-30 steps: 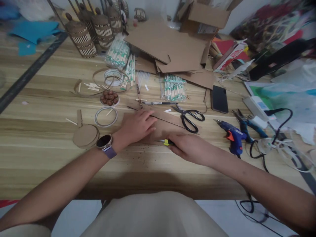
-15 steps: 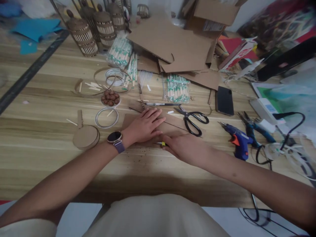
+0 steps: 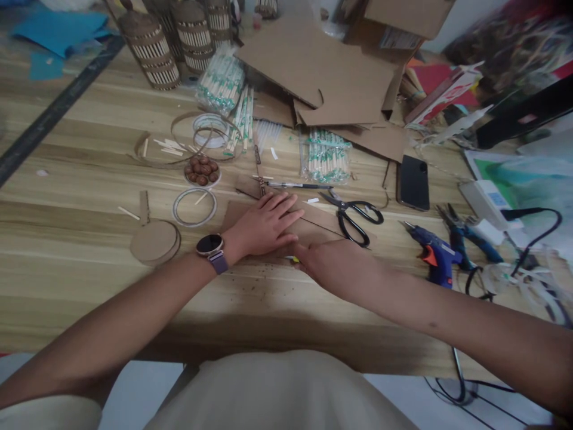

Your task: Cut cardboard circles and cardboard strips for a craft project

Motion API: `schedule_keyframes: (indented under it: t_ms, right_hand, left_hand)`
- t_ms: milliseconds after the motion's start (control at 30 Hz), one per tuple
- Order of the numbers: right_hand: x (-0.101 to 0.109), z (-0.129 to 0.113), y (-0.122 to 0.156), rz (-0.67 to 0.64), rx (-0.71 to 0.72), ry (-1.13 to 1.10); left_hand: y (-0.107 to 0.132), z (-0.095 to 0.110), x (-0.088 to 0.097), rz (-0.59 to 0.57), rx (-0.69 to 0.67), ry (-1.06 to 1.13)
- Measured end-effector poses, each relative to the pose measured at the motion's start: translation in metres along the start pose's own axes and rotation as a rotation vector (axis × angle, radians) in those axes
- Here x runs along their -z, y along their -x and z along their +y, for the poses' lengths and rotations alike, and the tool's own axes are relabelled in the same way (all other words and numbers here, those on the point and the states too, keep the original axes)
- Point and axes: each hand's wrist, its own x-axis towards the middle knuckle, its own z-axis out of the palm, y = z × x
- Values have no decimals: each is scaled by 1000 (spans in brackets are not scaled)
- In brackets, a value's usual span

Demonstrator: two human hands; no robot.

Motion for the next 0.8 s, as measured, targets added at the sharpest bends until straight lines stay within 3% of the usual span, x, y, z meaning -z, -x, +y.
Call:
schedule_keyframes:
  t_ms: [433,800]
  right_hand:
    - [33,-12,-5,-145,-66,-11]
    - [34,-15,-6,-140,47,91]
  left_hand:
    - [-1,0,-2,1,10,-2]
    - [0,-1,-2,1,0,4]
